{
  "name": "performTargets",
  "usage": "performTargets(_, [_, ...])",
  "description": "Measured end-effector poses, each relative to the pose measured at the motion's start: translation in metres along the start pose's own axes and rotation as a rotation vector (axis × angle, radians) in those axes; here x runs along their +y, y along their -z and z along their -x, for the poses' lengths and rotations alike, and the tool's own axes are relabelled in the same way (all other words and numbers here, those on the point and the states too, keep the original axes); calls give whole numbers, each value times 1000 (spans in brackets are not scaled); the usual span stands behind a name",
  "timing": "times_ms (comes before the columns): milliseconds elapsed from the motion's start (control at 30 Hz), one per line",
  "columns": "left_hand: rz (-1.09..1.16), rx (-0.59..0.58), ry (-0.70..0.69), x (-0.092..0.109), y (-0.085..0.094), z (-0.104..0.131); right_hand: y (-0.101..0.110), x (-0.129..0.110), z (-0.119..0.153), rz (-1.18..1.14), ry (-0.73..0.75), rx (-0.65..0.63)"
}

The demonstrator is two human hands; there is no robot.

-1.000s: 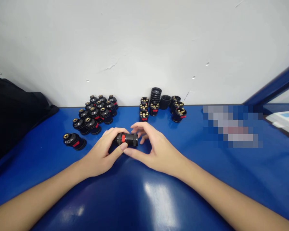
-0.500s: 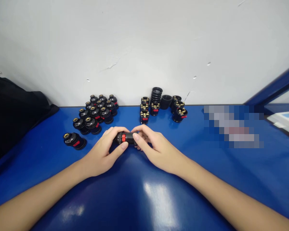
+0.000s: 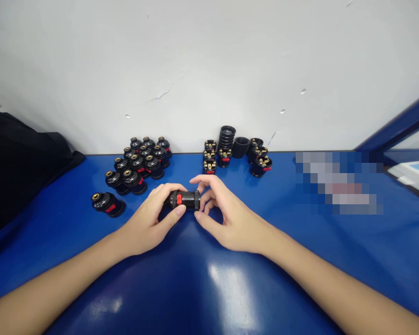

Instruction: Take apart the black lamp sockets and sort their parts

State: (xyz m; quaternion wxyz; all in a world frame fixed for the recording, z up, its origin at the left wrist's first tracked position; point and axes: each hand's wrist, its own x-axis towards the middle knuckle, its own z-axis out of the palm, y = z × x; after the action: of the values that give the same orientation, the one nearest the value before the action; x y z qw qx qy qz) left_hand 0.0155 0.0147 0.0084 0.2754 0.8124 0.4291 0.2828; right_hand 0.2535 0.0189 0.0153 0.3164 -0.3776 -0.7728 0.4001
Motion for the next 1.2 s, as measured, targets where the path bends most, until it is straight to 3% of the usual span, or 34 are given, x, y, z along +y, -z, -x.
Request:
performTargets(200, [-10, 6, -10, 1, 0, 0, 1, 0, 0, -12, -100, -33])
performTargets(333, [-19, 11, -9, 1, 0, 0, 1, 0, 0, -12, -26, -12])
performTargets(500, [-6, 4, -9, 0, 0, 0, 1, 0, 0, -8, -83, -34])
performTargets(633, [-9, 5, -6, 1, 0, -1, 1, 0, 0, -13, -27, -47])
performTargets(800, [-6, 5, -8, 1, 0, 0, 2, -2, 0, -22, -113, -37])
performTargets(933, [-8, 6, 0, 1, 0, 0, 2, -1, 0, -18, -34, -28])
performTargets(1100, [-4, -6, 5, 1, 0, 0, 3, -1, 0, -35, -114, -65])
performTargets(1200, [2, -9, 13, 1, 0, 0, 3, 0, 0, -43, -64, -65])
